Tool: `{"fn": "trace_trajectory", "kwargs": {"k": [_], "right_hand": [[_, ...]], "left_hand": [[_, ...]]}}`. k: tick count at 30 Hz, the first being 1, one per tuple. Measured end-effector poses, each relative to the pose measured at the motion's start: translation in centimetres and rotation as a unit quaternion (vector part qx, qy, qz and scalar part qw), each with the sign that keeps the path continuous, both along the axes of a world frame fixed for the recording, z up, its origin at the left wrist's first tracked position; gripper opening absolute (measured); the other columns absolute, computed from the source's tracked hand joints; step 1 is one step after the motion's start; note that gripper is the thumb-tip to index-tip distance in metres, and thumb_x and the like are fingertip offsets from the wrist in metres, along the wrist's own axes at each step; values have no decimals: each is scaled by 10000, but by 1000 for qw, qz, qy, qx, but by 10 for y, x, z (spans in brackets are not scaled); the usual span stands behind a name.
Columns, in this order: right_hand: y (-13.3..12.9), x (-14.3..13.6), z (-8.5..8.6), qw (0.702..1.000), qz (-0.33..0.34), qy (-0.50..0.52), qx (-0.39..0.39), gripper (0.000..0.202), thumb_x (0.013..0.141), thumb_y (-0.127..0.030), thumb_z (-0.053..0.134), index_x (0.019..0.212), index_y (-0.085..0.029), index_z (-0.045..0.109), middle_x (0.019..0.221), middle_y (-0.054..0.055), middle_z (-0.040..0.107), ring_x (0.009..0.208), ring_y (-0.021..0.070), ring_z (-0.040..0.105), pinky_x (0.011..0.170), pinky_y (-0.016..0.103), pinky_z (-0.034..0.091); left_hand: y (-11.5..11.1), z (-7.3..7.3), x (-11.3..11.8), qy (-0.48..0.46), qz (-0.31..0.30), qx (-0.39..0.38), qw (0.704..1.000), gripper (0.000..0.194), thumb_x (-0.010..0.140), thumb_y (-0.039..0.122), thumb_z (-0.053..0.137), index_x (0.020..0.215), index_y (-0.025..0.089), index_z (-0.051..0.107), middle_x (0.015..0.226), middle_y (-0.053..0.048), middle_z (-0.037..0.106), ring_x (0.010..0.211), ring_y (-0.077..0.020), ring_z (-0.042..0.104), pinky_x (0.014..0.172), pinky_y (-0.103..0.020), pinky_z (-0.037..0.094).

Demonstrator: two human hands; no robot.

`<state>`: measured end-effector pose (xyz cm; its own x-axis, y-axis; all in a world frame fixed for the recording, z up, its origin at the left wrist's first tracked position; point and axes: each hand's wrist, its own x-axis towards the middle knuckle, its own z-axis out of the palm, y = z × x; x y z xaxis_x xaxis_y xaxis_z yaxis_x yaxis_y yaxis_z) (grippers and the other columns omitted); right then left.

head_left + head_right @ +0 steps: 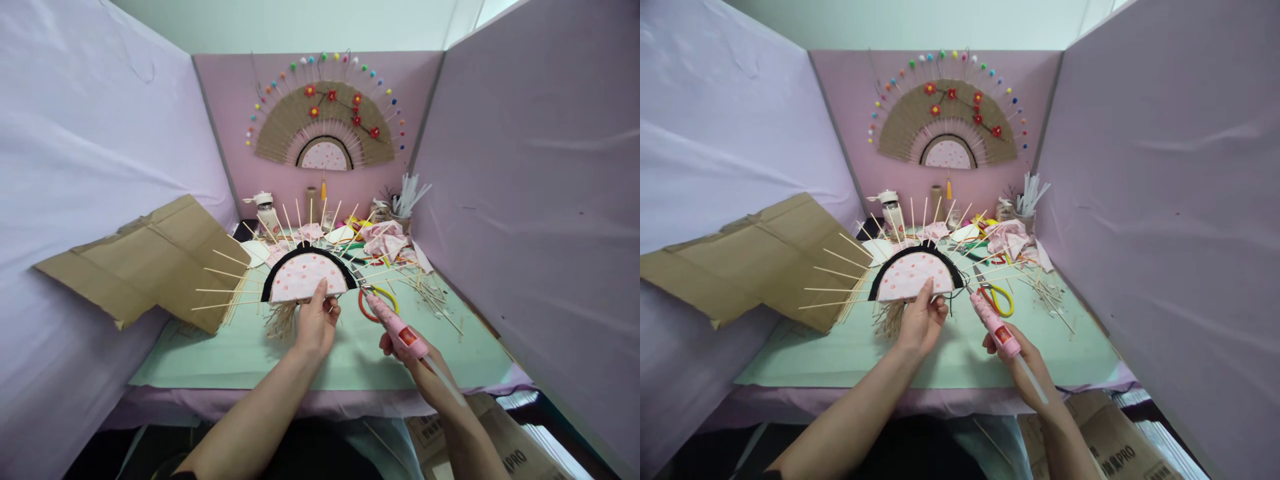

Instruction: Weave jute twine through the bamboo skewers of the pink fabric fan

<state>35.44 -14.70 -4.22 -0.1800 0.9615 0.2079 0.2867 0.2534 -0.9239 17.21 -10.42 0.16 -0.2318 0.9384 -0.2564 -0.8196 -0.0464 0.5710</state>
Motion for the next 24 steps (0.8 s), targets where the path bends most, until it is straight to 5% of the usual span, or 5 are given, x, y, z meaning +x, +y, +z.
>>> {"fn": "trace_trajectory", "kwargs": {"k": [16, 24], "right_hand": [[2, 2, -4, 999, 8, -32, 16, 420, 836, -583, 402, 746, -208, 570, 729, 47, 601, 649, 180, 520, 587, 266, 430], [2, 3, -6, 998, 32, -8, 50, 407, 835, -584, 422, 940, -226, 583, 834, 60, 554, 780, 211, 530, 623, 277, 432]], "left_hand": [[0, 0, -1, 4, 8, 8, 1000, 321, 598, 256, 794, 817, 155, 581, 617, 44, 544, 488, -39, 488, 434, -146, 392], [-1, 1, 0, 13, 8, 10, 1000, 332, 596, 261, 795, 823, 157, 576, 622, 43, 548, 490, -42, 490, 432, -144, 393]]}}
